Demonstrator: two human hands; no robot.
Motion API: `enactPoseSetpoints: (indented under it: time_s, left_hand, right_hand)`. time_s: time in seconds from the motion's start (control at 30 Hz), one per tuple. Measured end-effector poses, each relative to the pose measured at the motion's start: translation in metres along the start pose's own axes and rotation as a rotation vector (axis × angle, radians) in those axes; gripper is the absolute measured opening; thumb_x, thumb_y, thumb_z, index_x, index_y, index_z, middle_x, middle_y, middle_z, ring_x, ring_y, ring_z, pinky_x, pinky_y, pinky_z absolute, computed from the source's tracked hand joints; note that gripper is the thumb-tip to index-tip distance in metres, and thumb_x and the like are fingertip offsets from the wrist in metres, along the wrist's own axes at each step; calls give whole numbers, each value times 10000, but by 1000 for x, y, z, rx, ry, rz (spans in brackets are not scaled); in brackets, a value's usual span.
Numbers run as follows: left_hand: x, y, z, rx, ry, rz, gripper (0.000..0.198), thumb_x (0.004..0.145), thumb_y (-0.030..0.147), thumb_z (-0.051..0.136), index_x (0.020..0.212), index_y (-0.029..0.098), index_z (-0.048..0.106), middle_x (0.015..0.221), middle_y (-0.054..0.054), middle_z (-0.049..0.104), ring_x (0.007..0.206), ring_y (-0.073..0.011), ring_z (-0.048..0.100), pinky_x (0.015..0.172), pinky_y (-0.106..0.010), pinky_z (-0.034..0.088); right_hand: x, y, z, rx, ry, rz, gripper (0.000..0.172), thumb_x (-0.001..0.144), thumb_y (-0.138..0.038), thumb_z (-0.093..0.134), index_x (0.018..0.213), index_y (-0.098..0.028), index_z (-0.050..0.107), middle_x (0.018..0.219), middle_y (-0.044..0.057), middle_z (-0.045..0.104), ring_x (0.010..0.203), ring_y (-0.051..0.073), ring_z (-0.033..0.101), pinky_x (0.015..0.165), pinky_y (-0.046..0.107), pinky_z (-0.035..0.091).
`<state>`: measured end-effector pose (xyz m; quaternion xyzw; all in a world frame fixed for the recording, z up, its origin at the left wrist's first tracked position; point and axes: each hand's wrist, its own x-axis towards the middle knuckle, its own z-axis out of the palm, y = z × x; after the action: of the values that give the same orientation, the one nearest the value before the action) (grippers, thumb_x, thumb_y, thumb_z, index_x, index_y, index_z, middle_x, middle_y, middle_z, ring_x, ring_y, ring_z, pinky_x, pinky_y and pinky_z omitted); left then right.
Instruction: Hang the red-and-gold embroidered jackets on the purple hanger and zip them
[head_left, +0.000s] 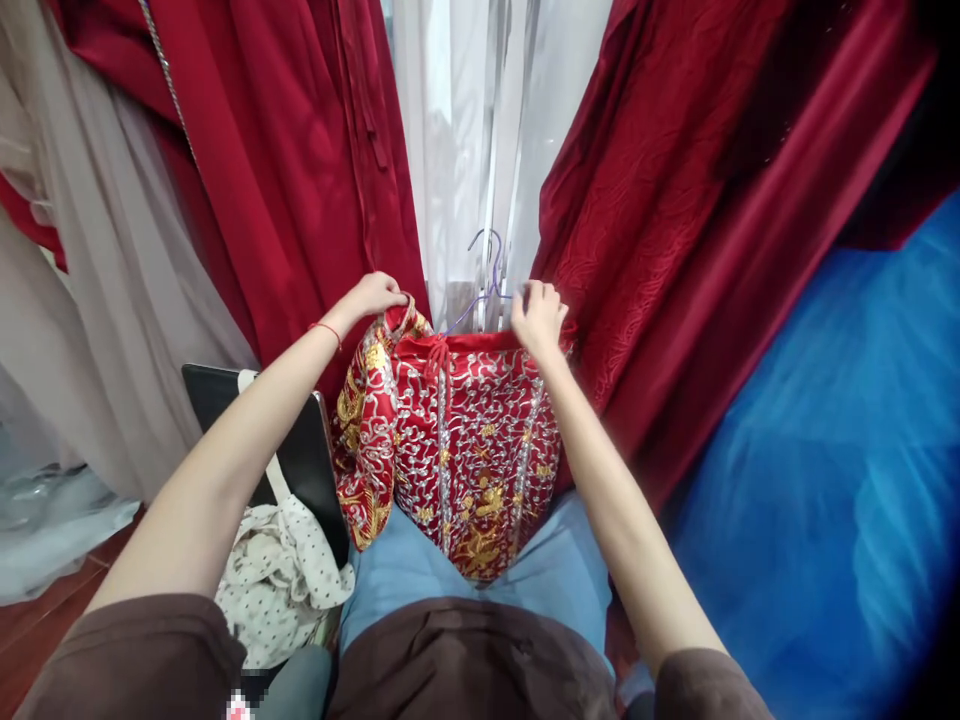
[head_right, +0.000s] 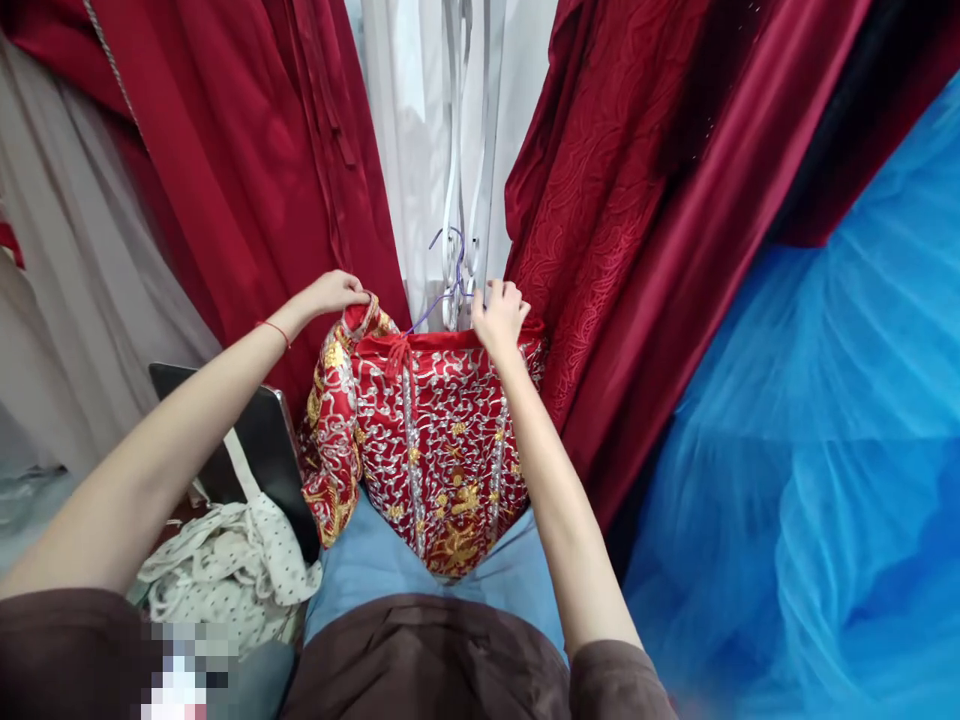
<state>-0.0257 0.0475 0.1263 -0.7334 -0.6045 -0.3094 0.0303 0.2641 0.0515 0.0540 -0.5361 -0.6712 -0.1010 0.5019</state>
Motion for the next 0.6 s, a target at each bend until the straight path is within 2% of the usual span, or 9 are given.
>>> enactPoseSetpoints:
  time_s: [0.07, 0.13, 0.2, 0.27, 0.33, 0.43, 0.5, 0.53, 0.6]
  left_hand:
    - [0, 9, -8, 10, 144, -45, 150, 733, 321, 658, 677, 182, 648, 746, -50, 690, 756, -184, 609, 682, -262, 426]
    - [2, 21, -14, 2, 305, -88, 143, 784, 304, 630, 802, 170, 674, 892, -76, 726, 875, -207, 633, 774, -279, 455]
    - [5, 34, -15, -30, 438, -118, 188, 828, 282, 593, 948, 163, 675, 999, -87, 733, 960, -217, 634, 851, -303, 464]
    - [11, 45, -8, -68, 494, -140, 239, 835, 262, 584, 1034, 166, 671, 1039, -87, 731, 997, -218, 634, 881, -310, 464]
    - [17, 53, 5, -103, 398, -128, 219, 787, 251, 623, 974, 167, 702, 963, -76, 732, 957, -217, 644, 847, -294, 464]
    - [19, 60, 34, -151, 30, -52, 60, 671, 214, 686, 679, 157, 703, 652, -27, 647, 738, -188, 622, 705, -267, 437]
    - [17, 60, 51, -223, -136, -33, 99, 643, 207, 678, 560, 156, 665, 503, 10, 532, 588, -145, 543, 619, -260, 393]
    - [15, 60, 58, -276, -161, -33, 118, 646, 214, 668, 544, 154, 661, 472, 23, 499, 545, -127, 503, 591, -255, 374]
    - [13, 58, 66, -402, -125, -37, 134, 662, 243, 662, 571, 147, 680, 473, 34, 500, 518, -106, 464, 562, -242, 351]
  right_hand:
    - [6, 18, -3, -23, -150, 107, 419, 1013, -368, 284, 1027, -176, 657, 1103, 167, 692, 1108, 337, 593, 1025, 527, 358]
    - [7, 26, -5, 48, -267, 102, 423, 1007, -388, 303, 852, -191, 643, 950, 126, 721, 980, 301, 638, 968, 437, 413]
    - [6, 26, -9, 208, -318, 75, 454, 1004, -409, 321, 714, -197, 599, 766, 80, 698, 838, 250, 642, 881, 350, 445]
    - [6, 21, -13, 406, -398, 67, 476, 1002, -401, 332, 638, -199, 562, 613, 39, 634, 694, 198, 602, 784, 296, 451]
    - [6, 16, -18, 566, -474, 74, 450, 994, -355, 352, 627, -194, 557, 554, 15, 600, 603, 162, 549, 700, 265, 437]
    - [5, 16, -23, 681, -537, 111, 376, 966, -273, 386, 656, -184, 580, 559, 6, 619, 562, 137, 521, 629, 239, 405]
    - [3, 21, -24, 714, -559, 149, 328, 946, -237, 398, 697, -179, 605, 565, 4, 634, 558, 134, 528, 604, 228, 394]
    - [3, 24, -24, 727, -566, 175, 308, 939, -232, 405, 721, -178, 616, 564, 3, 637, 554, 133, 530, 591, 224, 391]
    - [3, 29, -22, 757, -587, 251, 321, 953, -278, 397, 767, -176, 637, 556, 9, 634, 532, 136, 527, 565, 225, 389]
